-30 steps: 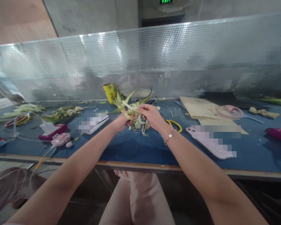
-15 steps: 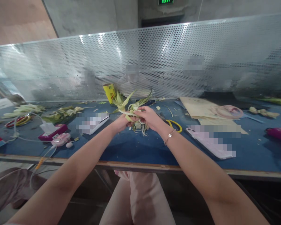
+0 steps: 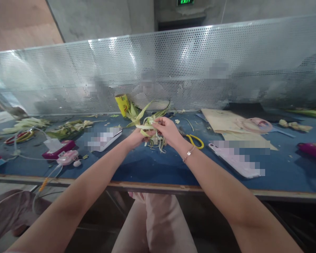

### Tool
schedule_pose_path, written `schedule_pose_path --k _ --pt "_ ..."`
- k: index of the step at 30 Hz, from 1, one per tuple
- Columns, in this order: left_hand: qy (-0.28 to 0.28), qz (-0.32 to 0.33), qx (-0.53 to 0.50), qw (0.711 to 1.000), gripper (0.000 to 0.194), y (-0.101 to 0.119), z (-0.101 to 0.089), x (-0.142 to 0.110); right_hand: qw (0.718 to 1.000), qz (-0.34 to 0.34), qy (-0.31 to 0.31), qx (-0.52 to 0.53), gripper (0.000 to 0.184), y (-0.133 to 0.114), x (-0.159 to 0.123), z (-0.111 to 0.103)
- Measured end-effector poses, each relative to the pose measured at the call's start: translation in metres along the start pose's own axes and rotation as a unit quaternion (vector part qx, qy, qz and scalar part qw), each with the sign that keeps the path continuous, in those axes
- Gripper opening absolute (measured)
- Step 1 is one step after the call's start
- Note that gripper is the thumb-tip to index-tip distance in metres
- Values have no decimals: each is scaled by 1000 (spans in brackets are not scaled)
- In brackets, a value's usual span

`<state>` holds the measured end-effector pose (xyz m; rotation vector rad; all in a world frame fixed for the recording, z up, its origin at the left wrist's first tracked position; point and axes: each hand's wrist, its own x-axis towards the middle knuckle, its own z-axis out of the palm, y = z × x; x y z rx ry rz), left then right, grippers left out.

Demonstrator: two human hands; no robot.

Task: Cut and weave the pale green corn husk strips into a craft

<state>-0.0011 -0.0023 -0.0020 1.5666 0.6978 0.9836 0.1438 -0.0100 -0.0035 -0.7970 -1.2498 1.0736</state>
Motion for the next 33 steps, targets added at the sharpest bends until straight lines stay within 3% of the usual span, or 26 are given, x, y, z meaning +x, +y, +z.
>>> schedule_pose_path --k 7,13,19,33 --pt "17 29 -39 999 36 2 2 -1 997 -57 27 -37 27 -4 -1 -2" --pt "43 70 22 996 30 1 -1 2 989 -103 25 -99 13 -8 0 -8" --pt "79 139 96 982 31 3 -4 5 990 -98 27 -100 16 -4 1 -9" --pt "95 161 190 964 38 -2 -6 10 989 -76 39 -118 23 1 4 -7"
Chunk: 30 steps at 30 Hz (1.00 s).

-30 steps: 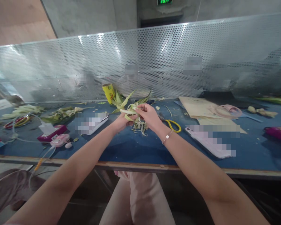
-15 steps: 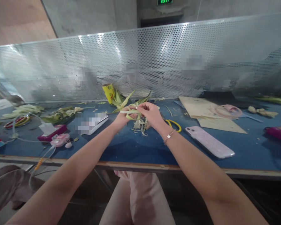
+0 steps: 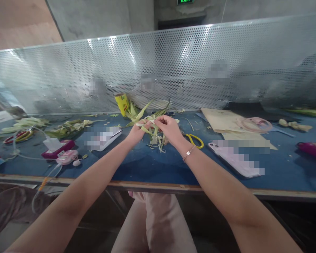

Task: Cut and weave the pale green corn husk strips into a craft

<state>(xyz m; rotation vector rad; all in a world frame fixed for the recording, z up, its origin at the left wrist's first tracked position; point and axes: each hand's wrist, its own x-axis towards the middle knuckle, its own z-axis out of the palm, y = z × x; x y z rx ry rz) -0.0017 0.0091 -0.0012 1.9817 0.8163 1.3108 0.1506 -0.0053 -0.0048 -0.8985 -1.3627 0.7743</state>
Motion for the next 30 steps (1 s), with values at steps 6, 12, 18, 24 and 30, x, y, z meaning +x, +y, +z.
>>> schedule_pose_path --k 6,12,18,24,30 --pt "0 -4 -13 1000 48 2 0 -2 1000 5 -15 18 22 6 2 0" --pt "3 -20 -10 1000 50 8 -1 -3 996 49 -32 75 30 -5 -2 1" --pt "17 -57 -40 997 47 10 1 -3 988 80 -35 125 34 -10 -4 0" --pt "22 -76 -61 995 42 11 2 -3 989 89 -26 116 32 -12 -5 0" --pt "28 -112 -101 988 39 3 3 1 990 75 -20 117 32 -11 -4 0"
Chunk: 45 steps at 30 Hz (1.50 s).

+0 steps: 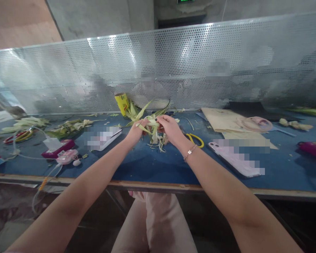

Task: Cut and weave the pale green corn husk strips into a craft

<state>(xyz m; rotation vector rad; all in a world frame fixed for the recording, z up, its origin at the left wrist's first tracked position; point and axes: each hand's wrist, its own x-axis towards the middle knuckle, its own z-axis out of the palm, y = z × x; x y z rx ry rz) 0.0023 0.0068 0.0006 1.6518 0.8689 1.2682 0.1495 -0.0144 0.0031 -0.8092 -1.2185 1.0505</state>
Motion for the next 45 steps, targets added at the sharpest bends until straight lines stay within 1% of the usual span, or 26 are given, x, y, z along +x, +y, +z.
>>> schedule_pose_path --k 5,8,11,15,18,20,22,24,27,29,32,35,38,42,45 --pt "-24 4 -21 999 44 -4 -2 2 999 -22 -2 -29 29 3 2 -2" --pt "-26 3 -15 1000 46 -5 -3 2 998 -27 -6 -55 28 4 3 -3" --pt "-25 8 3 1000 47 -5 -2 3 990 -68 4 -120 25 3 2 -5" --pt "-30 25 26 999 47 -3 -2 0 959 -157 56 -229 22 -3 -2 -7" --pt "-40 43 61 996 49 0 -2 -4 925 -231 90 -289 21 -8 -5 -8" --pt "-50 61 85 993 51 1 -1 -6 900 -280 95 -321 21 -9 -5 -7" --pt "-66 85 100 989 52 1 0 -8 891 -293 76 -338 22 -9 -4 -5" --pt "-94 111 101 984 53 0 1 -9 903 -267 28 -336 27 -6 -3 -2" --pt "-144 130 91 977 53 -1 2 -10 938 -180 -51 -293 39 -3 -3 0" --pt "-166 121 94 974 52 -2 3 -11 956 -126 -75 -253 42 -1 -4 0" --pt "-170 109 118 972 52 -1 2 -13 972 -82 -81 -204 40 1 -3 -2" --pt "-167 110 134 971 52 0 2 -13 983 -45 -81 -155 34 2 -1 -3" --pt "-180 108 132 969 54 2 3 -13 993 18 -89 -81 28 0 -3 1" --pt "-199 113 133 964 57 4 5 -13 987 103 -126 -3 27 -8 -9 5" --pt "-213 116 127 962 58 4 5 -13 978 133 -160 23 25 -12 -11 4"
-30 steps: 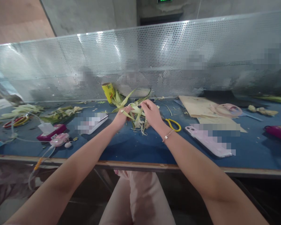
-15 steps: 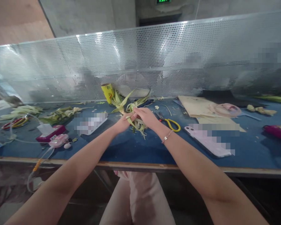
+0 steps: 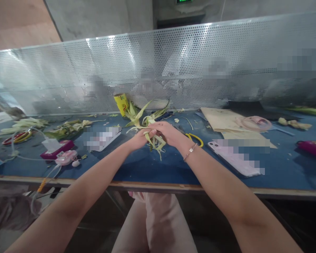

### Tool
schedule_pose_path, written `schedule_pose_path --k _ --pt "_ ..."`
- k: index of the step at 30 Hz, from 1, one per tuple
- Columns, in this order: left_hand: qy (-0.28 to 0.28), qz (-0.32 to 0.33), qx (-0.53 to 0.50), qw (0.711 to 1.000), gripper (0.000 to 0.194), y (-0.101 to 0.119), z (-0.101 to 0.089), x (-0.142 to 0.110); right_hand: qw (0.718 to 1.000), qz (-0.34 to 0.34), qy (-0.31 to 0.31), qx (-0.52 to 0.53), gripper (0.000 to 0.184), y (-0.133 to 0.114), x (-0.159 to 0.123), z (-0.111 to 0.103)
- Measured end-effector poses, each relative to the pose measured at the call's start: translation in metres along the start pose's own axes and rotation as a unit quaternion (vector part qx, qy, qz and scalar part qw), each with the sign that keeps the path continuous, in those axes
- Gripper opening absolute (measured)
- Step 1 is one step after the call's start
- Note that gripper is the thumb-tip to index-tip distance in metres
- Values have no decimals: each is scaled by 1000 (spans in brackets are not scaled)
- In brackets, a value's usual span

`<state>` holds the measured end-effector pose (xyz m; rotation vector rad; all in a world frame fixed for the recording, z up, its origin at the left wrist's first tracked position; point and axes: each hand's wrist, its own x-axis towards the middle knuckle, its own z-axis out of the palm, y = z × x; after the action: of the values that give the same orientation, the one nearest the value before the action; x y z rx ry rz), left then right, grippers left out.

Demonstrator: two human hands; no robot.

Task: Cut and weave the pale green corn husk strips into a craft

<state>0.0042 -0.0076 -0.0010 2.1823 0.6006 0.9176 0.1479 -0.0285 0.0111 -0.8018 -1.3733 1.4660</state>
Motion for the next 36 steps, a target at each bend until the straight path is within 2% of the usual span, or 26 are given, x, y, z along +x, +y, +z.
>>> schedule_pose_path --k 5,8,12,20,28,31,36 --pt "-30 -22 -2 999 59 0 0 0 999 27 -40 24 26 3 3 -7" --pt "-21 -28 7 999 58 1 1 -1 998 28 -49 32 26 5 5 -9" --pt "-2 -28 15 1000 55 1 1 -1 999 15 -32 35 23 5 5 -9" --pt "-39 -36 -31 998 52 3 1 -1 1000 1 -17 -8 21 6 6 -13" --pt "-42 -56 -30 997 54 3 1 -2 999 12 18 48 40 5 7 -11" --pt "-23 -59 -51 997 55 1 0 -2 997 -35 36 56 39 2 6 -8" --pt "38 -85 -132 987 54 -4 0 1 975 -189 113 7 30 2 8 -7"
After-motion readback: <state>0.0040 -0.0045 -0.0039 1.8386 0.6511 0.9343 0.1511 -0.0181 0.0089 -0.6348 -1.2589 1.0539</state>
